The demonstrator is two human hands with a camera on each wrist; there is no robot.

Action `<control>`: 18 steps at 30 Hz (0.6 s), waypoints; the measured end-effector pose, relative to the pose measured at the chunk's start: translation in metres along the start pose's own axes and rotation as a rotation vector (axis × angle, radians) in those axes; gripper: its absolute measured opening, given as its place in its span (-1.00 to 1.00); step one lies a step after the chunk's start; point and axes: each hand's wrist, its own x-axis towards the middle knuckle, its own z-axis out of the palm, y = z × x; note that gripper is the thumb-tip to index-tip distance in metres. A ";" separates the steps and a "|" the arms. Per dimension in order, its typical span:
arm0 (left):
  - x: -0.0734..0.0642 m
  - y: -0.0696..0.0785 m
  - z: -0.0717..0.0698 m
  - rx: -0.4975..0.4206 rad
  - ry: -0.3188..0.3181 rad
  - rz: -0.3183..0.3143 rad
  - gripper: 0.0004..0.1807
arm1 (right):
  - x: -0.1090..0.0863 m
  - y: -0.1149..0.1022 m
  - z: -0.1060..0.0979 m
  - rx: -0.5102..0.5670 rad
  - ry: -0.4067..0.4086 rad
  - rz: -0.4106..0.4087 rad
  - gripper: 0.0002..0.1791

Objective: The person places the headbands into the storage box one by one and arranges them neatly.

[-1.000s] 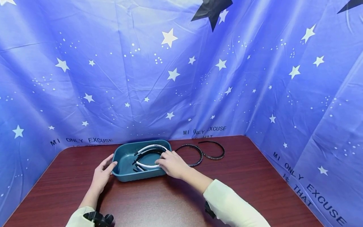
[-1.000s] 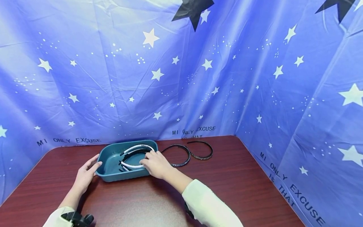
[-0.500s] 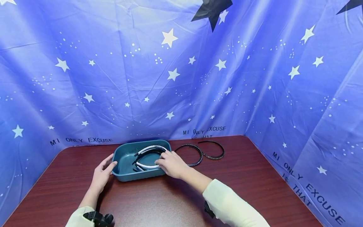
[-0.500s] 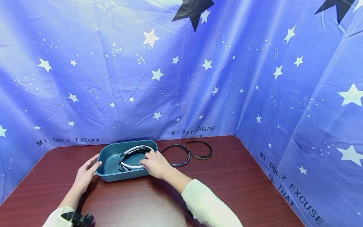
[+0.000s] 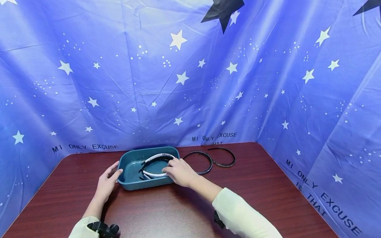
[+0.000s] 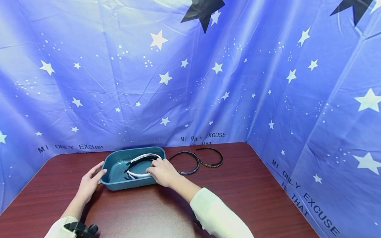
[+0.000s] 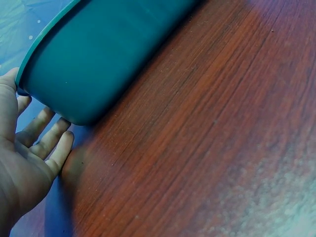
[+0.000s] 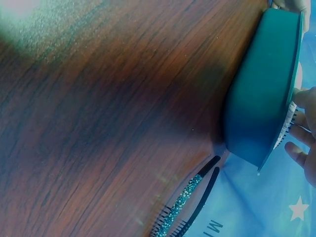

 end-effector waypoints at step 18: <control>0.000 0.001 -0.001 0.002 -0.005 -0.012 -0.41 | 0.002 -0.002 -0.001 0.027 -0.025 0.013 -0.78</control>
